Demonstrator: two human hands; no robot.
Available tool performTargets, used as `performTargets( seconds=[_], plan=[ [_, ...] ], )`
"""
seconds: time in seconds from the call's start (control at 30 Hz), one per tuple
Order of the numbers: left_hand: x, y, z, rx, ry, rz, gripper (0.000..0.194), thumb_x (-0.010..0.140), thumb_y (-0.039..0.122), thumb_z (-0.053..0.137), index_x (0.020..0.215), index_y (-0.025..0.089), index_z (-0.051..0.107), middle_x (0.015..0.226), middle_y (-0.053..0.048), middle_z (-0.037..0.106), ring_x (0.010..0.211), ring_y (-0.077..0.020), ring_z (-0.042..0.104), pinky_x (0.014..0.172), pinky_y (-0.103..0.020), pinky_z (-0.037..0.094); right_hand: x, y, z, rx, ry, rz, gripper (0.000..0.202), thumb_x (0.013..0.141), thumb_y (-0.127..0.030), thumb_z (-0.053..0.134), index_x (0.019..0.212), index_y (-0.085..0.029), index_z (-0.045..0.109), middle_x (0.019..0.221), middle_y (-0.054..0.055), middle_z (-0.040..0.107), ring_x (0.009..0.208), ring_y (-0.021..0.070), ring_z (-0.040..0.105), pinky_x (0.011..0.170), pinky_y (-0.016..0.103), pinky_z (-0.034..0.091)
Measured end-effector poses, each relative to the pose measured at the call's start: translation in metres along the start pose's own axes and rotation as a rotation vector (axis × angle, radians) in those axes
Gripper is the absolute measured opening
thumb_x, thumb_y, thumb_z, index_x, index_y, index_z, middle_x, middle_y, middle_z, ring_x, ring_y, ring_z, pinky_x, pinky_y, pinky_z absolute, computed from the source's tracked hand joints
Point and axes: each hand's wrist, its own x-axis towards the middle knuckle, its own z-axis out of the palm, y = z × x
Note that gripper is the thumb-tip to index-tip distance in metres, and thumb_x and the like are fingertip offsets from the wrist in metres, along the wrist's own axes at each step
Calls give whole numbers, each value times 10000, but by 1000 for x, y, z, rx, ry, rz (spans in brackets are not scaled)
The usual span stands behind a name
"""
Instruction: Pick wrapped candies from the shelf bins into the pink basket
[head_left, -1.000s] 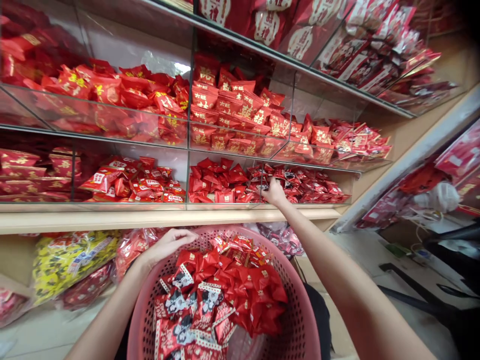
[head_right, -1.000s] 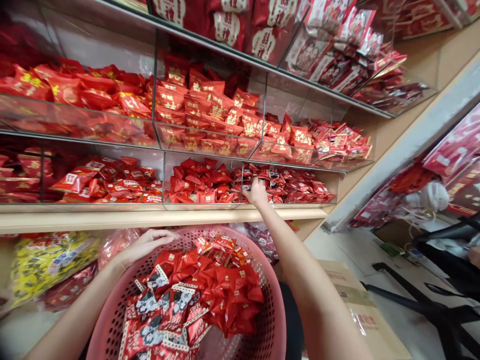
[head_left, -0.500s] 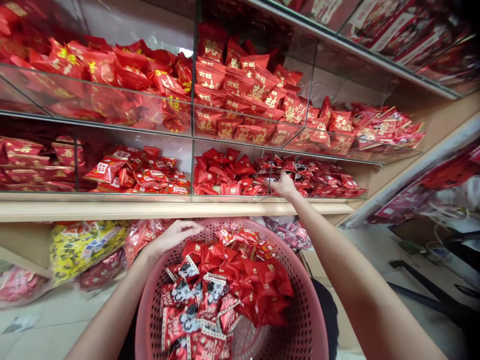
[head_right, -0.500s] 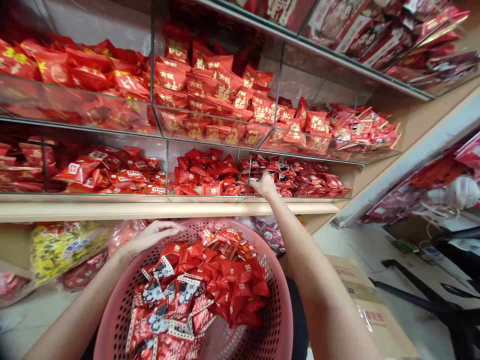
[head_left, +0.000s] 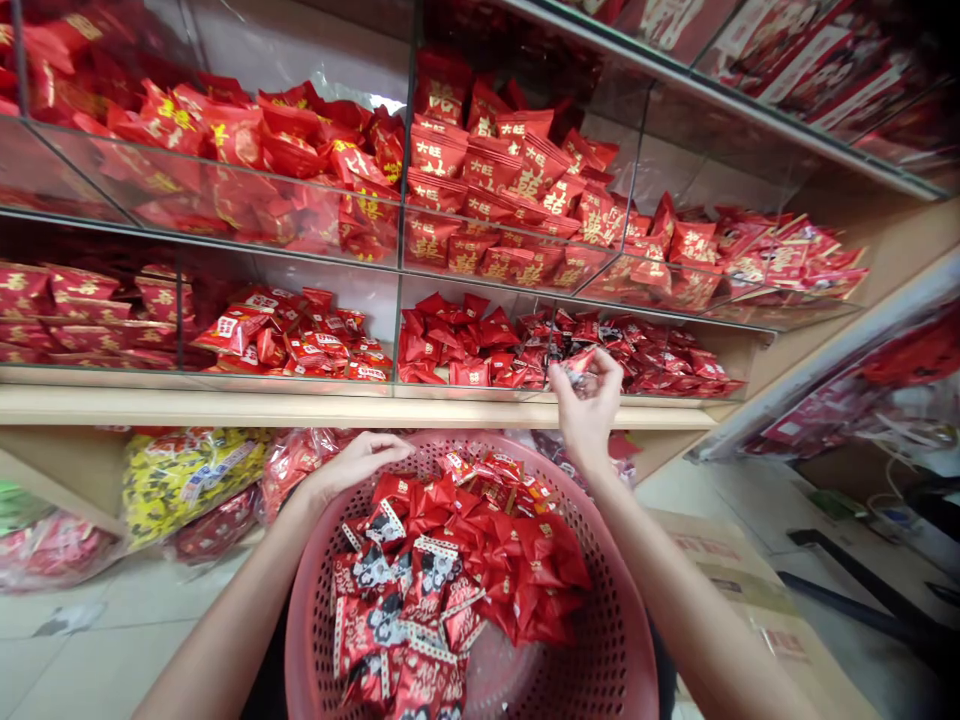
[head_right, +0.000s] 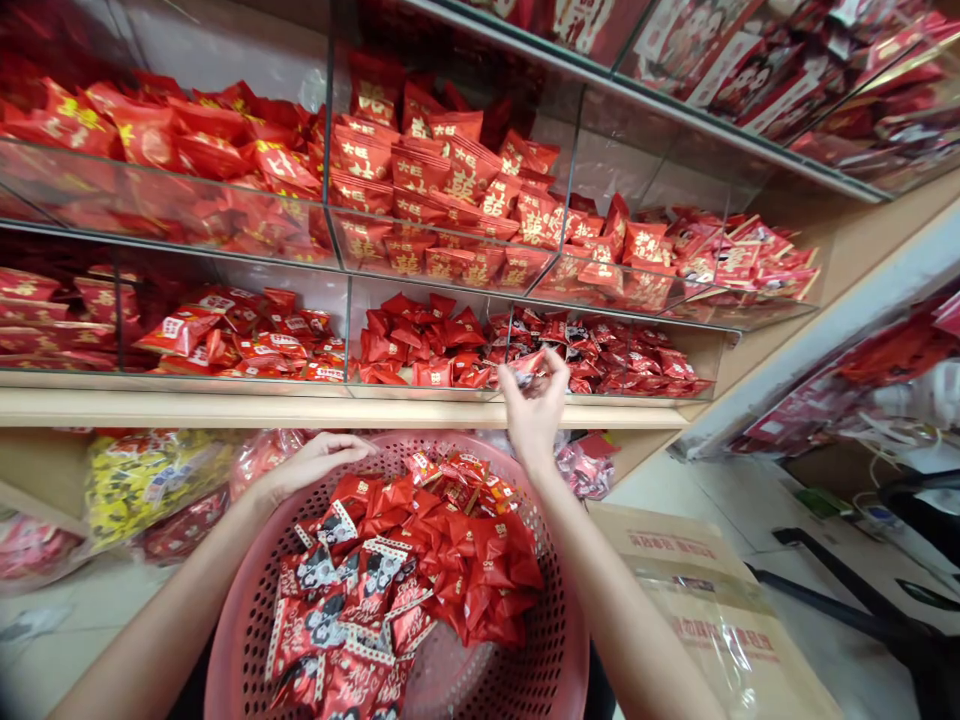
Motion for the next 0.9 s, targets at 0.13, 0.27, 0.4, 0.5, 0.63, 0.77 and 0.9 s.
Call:
performTargets(
  seconds=[0.13,0.27,0.4,0.5,0.63,0.77,0.9],
  plan=[
    [-1,4,1,-27,-1,-14,331,760,424,565,946,177,683,1003,-47,688,962,-208,595,885,-315,420,-64,-44,3,91,-299,-68,645,801,-370,510,1337,-209,188,1107,127,481,927,223,536,766,380,472],
    [-2,9,2,-43,6,-14,331,750,414,582,941,164,686,994,-53,690,954,-211,595,894,-328,417,-105,-66,1,91,-908,-325,609,761,-399,583,1292,-238,332,1184,83,461,1028,214,487,867,368,438],
    [-1,6,3,-58,23,-12,322,744,404,593,932,161,689,968,-55,693,948,-211,594,892,-337,420,-122,-67,5,-113,-1219,-479,627,760,-557,533,1259,-197,408,1110,78,498,987,214,496,882,358,420],
    [-1,3,3,-59,23,-14,321,748,401,590,934,158,687,969,-56,691,949,-207,591,893,-337,420,-129,-62,8,-249,-1251,-547,656,745,-620,503,1229,-180,448,1039,80,517,942,231,506,858,379,423],
    [0,5,2,-60,25,-20,317,745,400,592,928,159,687,971,-55,692,952,-208,592,896,-338,420,-136,-61,11,-312,-1245,-577,664,737,-649,481,1201,-174,476,998,79,525,912,237,516,839,384,424],
    [0,6,3,-66,27,-21,309,733,396,603,914,161,691,978,-56,693,955,-210,593,899,-337,419,-141,-62,13,-323,-1242,-578,653,737,-658,470,1156,-159,509,940,72,540,867,232,524,807,374,434],
    [1,5,3,-67,34,-25,309,728,400,605,908,165,693,961,-53,697,953,-210,593,904,-344,418,-145,-60,18,-302,-1233,-558,626,754,-646,463,1139,-155,514,960,76,551,892,232,520,818,376,432]
  ],
)
